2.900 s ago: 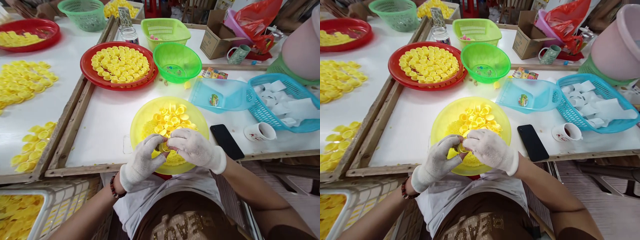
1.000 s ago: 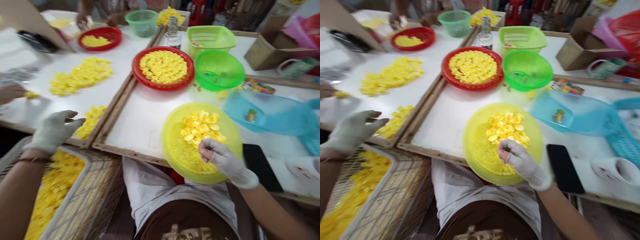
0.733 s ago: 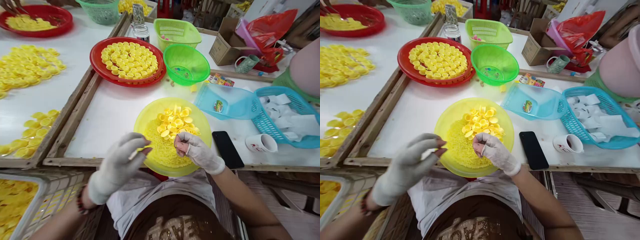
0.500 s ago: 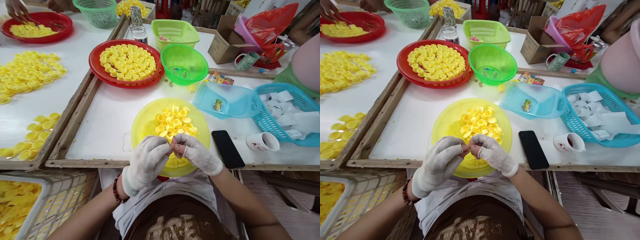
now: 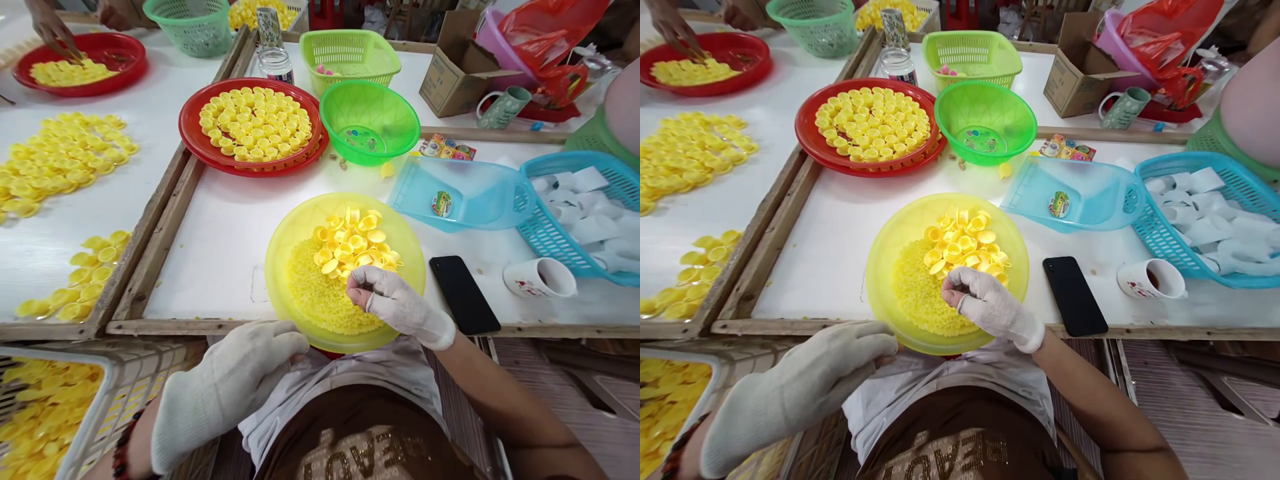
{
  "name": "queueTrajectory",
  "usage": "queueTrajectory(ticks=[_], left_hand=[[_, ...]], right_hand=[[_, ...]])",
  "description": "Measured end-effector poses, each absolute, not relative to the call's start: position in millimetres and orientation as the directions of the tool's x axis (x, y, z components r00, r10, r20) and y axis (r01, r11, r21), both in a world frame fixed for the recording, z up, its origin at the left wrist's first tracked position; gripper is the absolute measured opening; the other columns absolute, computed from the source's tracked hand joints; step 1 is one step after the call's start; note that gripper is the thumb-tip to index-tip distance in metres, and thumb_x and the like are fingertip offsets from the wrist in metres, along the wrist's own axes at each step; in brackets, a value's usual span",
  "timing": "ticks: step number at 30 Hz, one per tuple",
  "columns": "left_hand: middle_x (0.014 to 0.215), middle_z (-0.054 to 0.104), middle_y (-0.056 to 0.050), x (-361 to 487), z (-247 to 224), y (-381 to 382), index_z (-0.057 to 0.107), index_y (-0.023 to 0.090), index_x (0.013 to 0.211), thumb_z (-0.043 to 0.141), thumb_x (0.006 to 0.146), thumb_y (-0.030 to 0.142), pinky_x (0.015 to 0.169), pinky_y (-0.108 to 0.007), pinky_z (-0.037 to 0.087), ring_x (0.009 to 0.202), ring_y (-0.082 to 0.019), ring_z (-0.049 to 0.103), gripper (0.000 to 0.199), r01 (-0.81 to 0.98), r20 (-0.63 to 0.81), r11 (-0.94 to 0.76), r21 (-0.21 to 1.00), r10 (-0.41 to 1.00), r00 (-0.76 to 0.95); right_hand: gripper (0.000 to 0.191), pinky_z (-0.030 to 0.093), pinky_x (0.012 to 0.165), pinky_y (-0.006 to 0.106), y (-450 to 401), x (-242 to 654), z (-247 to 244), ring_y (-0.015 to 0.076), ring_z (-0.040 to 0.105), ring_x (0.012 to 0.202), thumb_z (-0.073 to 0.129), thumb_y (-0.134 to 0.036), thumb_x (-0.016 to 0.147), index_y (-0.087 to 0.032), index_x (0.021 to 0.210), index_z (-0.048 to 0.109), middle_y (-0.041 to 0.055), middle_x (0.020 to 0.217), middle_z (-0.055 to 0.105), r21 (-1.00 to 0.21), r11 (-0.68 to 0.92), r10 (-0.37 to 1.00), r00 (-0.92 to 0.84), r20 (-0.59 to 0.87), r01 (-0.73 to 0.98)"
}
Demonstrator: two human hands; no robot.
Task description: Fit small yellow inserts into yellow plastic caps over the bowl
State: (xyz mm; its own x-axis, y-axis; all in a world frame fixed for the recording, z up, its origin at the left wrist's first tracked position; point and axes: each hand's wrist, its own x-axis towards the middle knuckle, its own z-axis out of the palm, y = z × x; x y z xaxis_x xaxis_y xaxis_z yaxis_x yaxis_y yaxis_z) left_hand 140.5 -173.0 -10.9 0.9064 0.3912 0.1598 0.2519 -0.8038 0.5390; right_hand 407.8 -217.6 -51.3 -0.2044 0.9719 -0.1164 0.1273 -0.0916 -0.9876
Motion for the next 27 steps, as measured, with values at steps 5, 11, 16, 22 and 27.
queueTrajectory(ticks=[5, 11, 16, 22, 27], left_hand=[[0.090, 0.066, -0.003, 147.9, -7.4, -155.4, 0.062, 0.018, 0.093, 0.049, 0.093, 0.013, 0.070, -0.026, 0.051, 0.078, -0.016, 0.064, 0.015, 0.511, 0.010, -0.695, 0.506, 0.597, 0.802], [0.099, 0.067, -0.012, 212.6, -42.7, -101.2, 0.066, 0.014, 0.100, 0.049, 0.092, 0.018, 0.087, -0.039, 0.054, 0.093, -0.025, 0.067, 0.019, 0.679, -0.017, -0.656, 0.328, 0.715, 0.699], [0.100, 0.069, -0.009, 241.3, -61.6, -75.4, 0.067, 0.017, 0.096, 0.061, 0.084, 0.022, 0.091, -0.036, 0.054, 0.097, -0.025, 0.066, 0.015, 0.695, -0.075, -0.660, 0.285, 0.708, 0.702], [0.099, 0.069, -0.010, 239.6, -73.3, -73.1, 0.067, 0.017, 0.096, 0.064, 0.078, 0.020, 0.087, -0.034, 0.054, 0.090, -0.023, 0.067, 0.019, 0.689, -0.090, -0.630, 0.359, 0.711, 0.697], [0.100, 0.072, -0.010, 224.4, -57.1, -87.6, 0.067, 0.016, 0.100, 0.061, 0.078, 0.019, 0.086, -0.036, 0.053, 0.091, -0.025, 0.067, 0.023, 0.707, 0.068, -0.531, 0.466, 0.819, 0.570]], right_hand=[[0.018, 0.048, 0.088, 0.036, -217.9, 406.6, -52.3, 0.0188, 0.058, 0.095, 0.053, -0.007, 0.089, -0.018, 0.103, 0.059, 0.0059, 0.102, 0.061, -0.799, 0.202, 0.955, -0.294, 0.033, 0.566], [0.026, 0.049, 0.101, 0.044, -207.8, 382.7, -57.7, 0.0254, 0.057, 0.110, 0.047, -0.007, 0.092, -0.012, 0.115, 0.058, 0.0143, 0.117, 0.061, -0.511, 0.493, 0.798, -0.600, -0.056, 0.704], [0.029, 0.049, 0.094, 0.050, -195.2, 369.4, -61.9, 0.0318, 0.056, 0.108, 0.055, -0.030, 0.096, -0.013, 0.119, 0.059, 0.0181, 0.122, 0.060, -0.267, 0.498, 0.830, -0.542, -0.129, 0.825], [0.029, 0.048, 0.079, 0.039, -191.1, 369.8, -62.7, 0.0249, 0.063, 0.085, 0.047, -0.037, 0.102, -0.013, 0.106, 0.063, 0.0138, 0.100, 0.069, -0.287, 0.429, 0.804, -0.507, -0.310, 0.856], [0.032, 0.041, 0.063, 0.029, -184.4, 380.2, -55.1, 0.0147, 0.053, 0.064, 0.053, -0.045, 0.097, -0.020, 0.077, 0.052, -0.0002, 0.069, 0.057, -0.841, 0.008, 0.911, -0.350, -0.217, 0.542]])
